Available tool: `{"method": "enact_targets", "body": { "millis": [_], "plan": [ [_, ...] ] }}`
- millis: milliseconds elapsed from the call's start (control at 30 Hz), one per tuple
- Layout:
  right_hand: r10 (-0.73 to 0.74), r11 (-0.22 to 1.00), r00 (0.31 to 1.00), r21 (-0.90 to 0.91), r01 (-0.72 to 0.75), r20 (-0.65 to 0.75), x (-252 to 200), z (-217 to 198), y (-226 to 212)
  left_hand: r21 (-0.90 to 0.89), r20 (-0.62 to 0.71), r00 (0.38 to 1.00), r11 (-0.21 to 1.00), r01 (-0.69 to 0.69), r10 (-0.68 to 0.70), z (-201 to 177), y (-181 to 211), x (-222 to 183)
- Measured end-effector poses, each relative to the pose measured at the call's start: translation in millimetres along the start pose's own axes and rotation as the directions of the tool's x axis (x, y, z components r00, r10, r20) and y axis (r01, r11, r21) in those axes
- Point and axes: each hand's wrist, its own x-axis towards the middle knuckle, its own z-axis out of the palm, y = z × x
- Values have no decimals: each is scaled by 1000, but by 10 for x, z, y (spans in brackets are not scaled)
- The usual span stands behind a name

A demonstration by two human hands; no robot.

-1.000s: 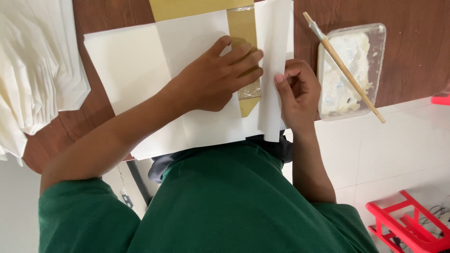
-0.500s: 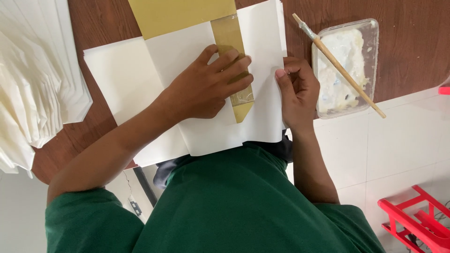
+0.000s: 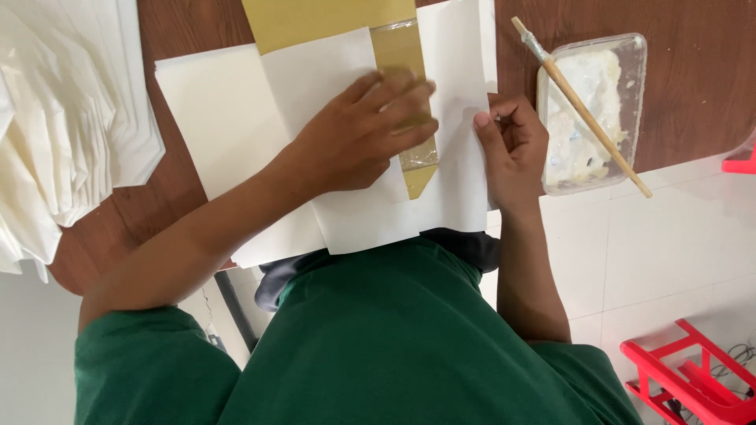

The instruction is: The person is manually assembling a paper bag by folding paper around a template and applying glue with a brush.

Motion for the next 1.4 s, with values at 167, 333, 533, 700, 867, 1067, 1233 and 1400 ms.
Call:
{"method": "enact_targets", "body": {
  "millis": [167,333,533,700,867,1067,1233,1400],
  "plan": [
    [-21,997,997,73,16,71,26,-35,-35,-8,-23,997,997,72,-72,79,3,-153],
    [48,987,987,144,-71,156,94,-24,-200,-48,48,999,999,26,-24,127,65,-82],
    [152,986,988,-71,-149,39,147,11,-209,39,-14,1000,999,-11,12,111,69,4],
    [148,989,989,-28,-147,29,143,15,-177,-18,-20,998,998,-57,57,155,17,-13],
    [153,988,987,-33,-152,45,153,-8,-176,-20,-44,997,998,-64,63,132,0,22],
    [151,988,987,-28,-149,52,124,-60,-60,-45,-34,999,998,-43,41,150,24,13],
    [222,974,975,-48,-220,31,100,-58,-92,-83,-11,999,996,-34,33,165,43,-25],
    [120,992,991,-47,-118,55,92,-97,-26,186,-153,988,981,55,-26,-3,262,-81]
  ]
}}
